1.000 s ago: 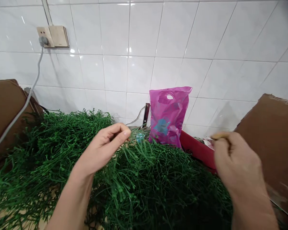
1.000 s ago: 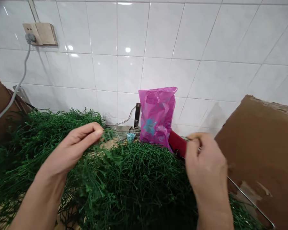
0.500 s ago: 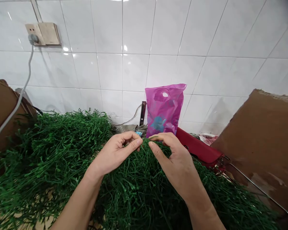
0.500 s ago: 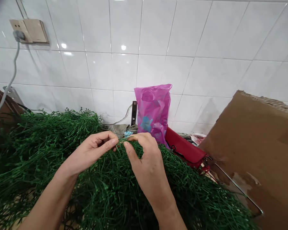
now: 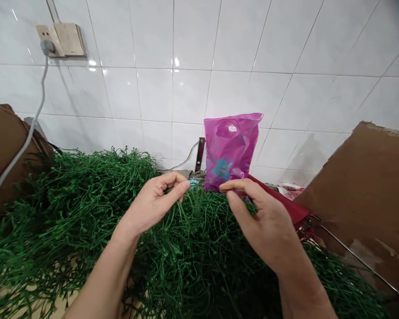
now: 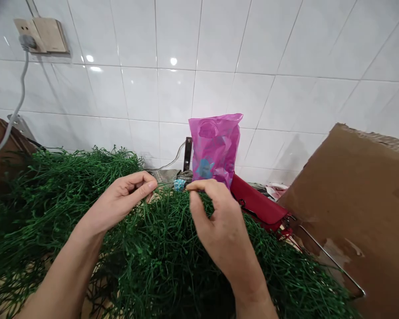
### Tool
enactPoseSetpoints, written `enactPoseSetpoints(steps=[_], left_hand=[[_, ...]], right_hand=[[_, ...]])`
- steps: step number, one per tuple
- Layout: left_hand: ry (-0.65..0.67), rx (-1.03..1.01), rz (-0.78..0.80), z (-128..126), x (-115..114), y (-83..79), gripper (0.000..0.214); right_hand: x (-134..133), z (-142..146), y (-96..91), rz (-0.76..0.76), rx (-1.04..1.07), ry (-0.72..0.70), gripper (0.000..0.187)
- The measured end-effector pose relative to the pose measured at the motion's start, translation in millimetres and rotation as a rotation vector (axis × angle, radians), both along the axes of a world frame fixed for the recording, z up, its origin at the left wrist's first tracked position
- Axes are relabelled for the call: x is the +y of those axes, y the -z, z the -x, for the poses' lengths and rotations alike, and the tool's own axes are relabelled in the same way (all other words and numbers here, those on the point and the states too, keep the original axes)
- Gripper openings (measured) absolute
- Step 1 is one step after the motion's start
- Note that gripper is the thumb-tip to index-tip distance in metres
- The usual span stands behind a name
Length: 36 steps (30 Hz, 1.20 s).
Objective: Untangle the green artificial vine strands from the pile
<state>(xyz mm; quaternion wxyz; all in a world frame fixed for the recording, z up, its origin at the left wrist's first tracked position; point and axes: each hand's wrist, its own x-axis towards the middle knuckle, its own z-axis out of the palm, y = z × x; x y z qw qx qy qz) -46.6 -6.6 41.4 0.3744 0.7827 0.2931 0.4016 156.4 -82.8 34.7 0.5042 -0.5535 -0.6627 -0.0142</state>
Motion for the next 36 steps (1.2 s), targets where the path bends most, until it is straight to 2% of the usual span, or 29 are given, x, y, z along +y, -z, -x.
enactPoseSetpoints(steps=[5,11,14,16,18,20,22,24,26,29,32,36], left_hand=[[0.013,0.050,-0.027,-6,-3,1.5,0.031],[0.093,0.146,-0.058,-10,-2,4.6,0.032],[0.101,0.217,-0.114,-17,-4,7.6,0.032],[0.097,0.234,-0.124,-18,-6,7.3,0.032],[0.150,0.213,-0.079,-14,-9,3.6,0.032],[0.197,0.149,-0.029,-7,-12,-1.9,0.031],[0.154,0.075,-0.018,-1,-14,-6.2,0.031],[0.094,0.040,-0.016,0,-13,-7.0,0.030],[0.051,0.040,-0.001,-3,-10,-4.3,0.030],[0.005,0.056,0.014,-9,-6,0.9,0.031],[0.004,0.068,0.001,-11,-6,3.4,0.032],[0.022,0.089,-0.035,-13,-9,4.5,0.033]], right_hand=[[8,18,6.7,0.038,0.035,-0.087,0.011],[12,19,10.4,-0.044,-0.040,0.017,0.011],[16,19,11.7,-0.072,-0.001,0.077,0.010],[21,10,13.2,-0.014,0.103,0.076,0.009],[25,-10,14.9,0.025,0.264,0.110,0.008],[29,-36,15.9,-0.031,0.449,0.208,0.006],[28,-57,15.5,-0.063,0.490,0.246,0.006],[24,-63,13.4,0.025,0.447,0.184,0.009],[18,-52,9.8,0.117,0.361,0.113,0.014],[9,-21,3.5,0.154,0.196,0.057,0.015],[5,3,0.8,0.121,0.127,0.007,0.019],[10,14,5.7,0.051,0.095,-0.065,0.013]])
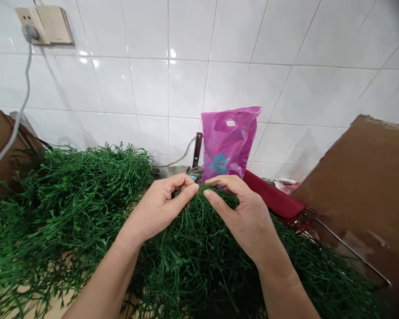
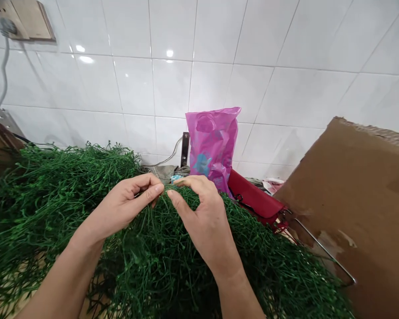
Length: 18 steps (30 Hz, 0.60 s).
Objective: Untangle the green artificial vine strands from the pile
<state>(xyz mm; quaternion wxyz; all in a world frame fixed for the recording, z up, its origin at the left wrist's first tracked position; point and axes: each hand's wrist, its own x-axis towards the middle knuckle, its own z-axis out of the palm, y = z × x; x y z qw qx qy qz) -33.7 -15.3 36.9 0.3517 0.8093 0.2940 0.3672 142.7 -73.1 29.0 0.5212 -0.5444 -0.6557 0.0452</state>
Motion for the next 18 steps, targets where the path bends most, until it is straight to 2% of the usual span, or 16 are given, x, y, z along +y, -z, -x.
enactPoseSetpoints(steps=[3,9,16,18], left_hand=[[0.005,0.022,-0.014,-1,0,0.6,0.034],[0.038,0.128,-0.070,-1,-2,-0.4,0.032],[0.093,0.144,-0.070,-14,-3,3.5,0.030],[0.117,0.121,-0.040,-13,-5,1.6,0.031]], right_hand=[[3,0,3.7,0.000,-0.022,-0.029,0.009],[3,-3,3.7,-0.086,-0.159,0.104,0.010],[10,-7,3.8,0.112,0.085,-0.026,0.014],[14,-16,6.1,0.118,0.074,0.018,0.015]])
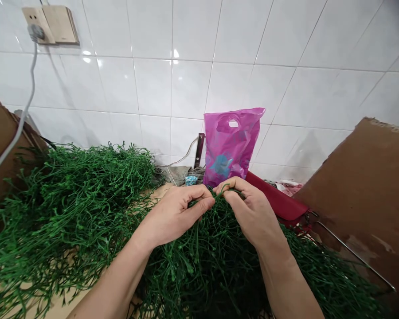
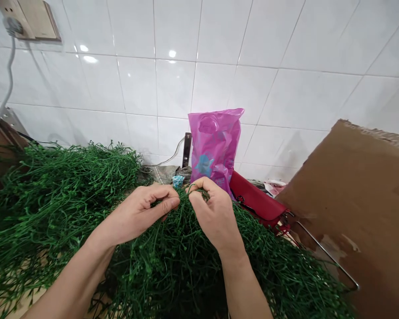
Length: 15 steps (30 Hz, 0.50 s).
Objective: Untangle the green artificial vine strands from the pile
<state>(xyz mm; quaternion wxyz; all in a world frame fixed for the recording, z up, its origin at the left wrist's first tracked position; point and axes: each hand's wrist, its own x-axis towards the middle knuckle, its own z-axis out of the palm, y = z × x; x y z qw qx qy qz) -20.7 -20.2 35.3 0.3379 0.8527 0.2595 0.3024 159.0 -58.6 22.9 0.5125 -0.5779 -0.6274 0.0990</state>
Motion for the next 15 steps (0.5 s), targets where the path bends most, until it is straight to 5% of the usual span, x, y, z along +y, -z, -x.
enactPoseSetpoints(steps=[3,5,9,15], left_hand=[[0.063,-0.100,0.086,13,-7,-10.6,0.032],[0.021,-0.206,0.100,23,-13,-18.9,0.032],[-0.116,-0.245,0.084,28,-13,-20.5,0.031],[-0.143,-0.195,0.148,14,3,-4.8,0.034]], right_hand=[[3,-29,1.3,-0.068,-0.085,0.371,0.009],[1,-49,-0.8,-0.039,-0.071,0.462,0.008],[-10,-56,-8.3,-0.030,-0.124,0.365,0.020],[-24,-9,-15.2,-0.249,-0.228,0.187,0.012]])
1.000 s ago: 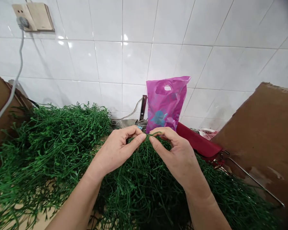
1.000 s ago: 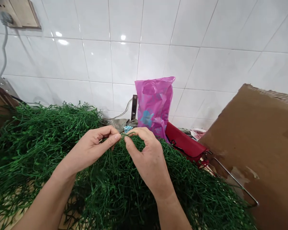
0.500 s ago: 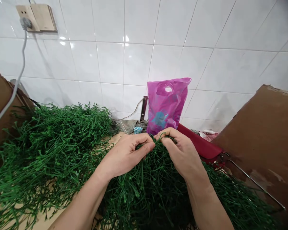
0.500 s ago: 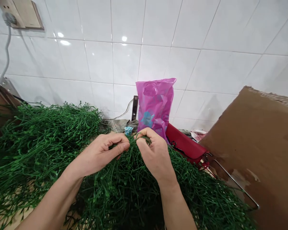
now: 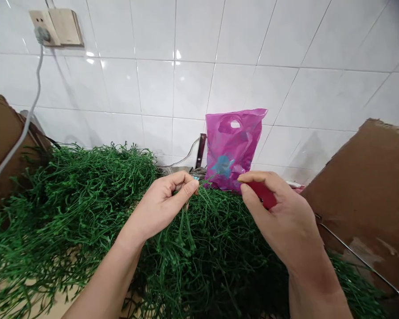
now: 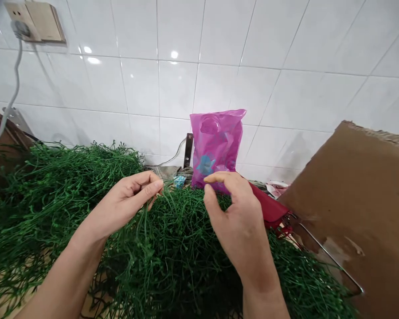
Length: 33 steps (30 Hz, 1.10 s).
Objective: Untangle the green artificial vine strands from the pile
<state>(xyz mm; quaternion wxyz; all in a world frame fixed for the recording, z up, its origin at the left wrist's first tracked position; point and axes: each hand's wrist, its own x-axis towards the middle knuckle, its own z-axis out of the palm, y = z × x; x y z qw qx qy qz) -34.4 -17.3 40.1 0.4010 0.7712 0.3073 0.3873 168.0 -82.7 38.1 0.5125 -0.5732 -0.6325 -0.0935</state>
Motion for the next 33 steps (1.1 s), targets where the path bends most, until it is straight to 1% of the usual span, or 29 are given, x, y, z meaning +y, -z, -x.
enactPoseSetpoints(steps=[2,5,8,10,15,19,21,24,26,27,29,30,31,33], left_hand=[[0.003,0.013,0.006,-1,1,1.0,0.034],[0.015,0.027,0.008,0,0,0.7,0.034],[0.018,0.042,-0.016,1,-1,0.8,0.035],[0.020,0.062,-0.036,1,-1,1.0,0.035],[0.024,0.093,-0.062,0,0,0.1,0.034],[0.009,0.091,-0.065,1,1,1.0,0.035],[0.002,0.091,-0.069,2,1,1.7,0.035],[0.030,0.082,-0.061,2,0,1.5,0.034],[0.056,0.095,-0.064,0,-3,0.5,0.033],[0.071,0.102,-0.069,-1,-5,-0.4,0.033],[0.106,0.105,-0.070,-1,-10,-3.2,0.033],[0.125,0.093,-0.061,0,-13,-5.0,0.033],[0.131,0.074,-0.047,2,-14,-6.7,0.033],[0.096,0.028,-0.022,5,-16,-9.1,0.033]], right_hand=[[-2,12,1.2,-0.020,-0.023,-0.091,0.011],[-1,26,7.8,0.010,-0.031,-0.193,0.012],[4,32,15.2,0.062,0.003,-0.218,0.016],[7,33,17.0,0.101,0.048,-0.236,0.013],[8,30,13.5,0.173,0.099,-0.310,0.007],[8,30,13.3,0.190,0.131,-0.323,0.006],[9,31,13.8,0.178,0.145,-0.300,0.008],[12,32,14.2,0.103,0.159,-0.205,0.010],[17,28,15.5,0.080,0.213,-0.147,0.010],[21,23,16.8,0.085,0.275,-0.126,0.010],[29,6,20.0,0.086,0.440,-0.073,0.009],[32,-6,21.5,0.054,0.549,-0.032,0.009],[35,-19,22.6,0.005,0.604,0.009,0.011],[35,-43,22.6,-0.055,0.646,0.067,0.014]])
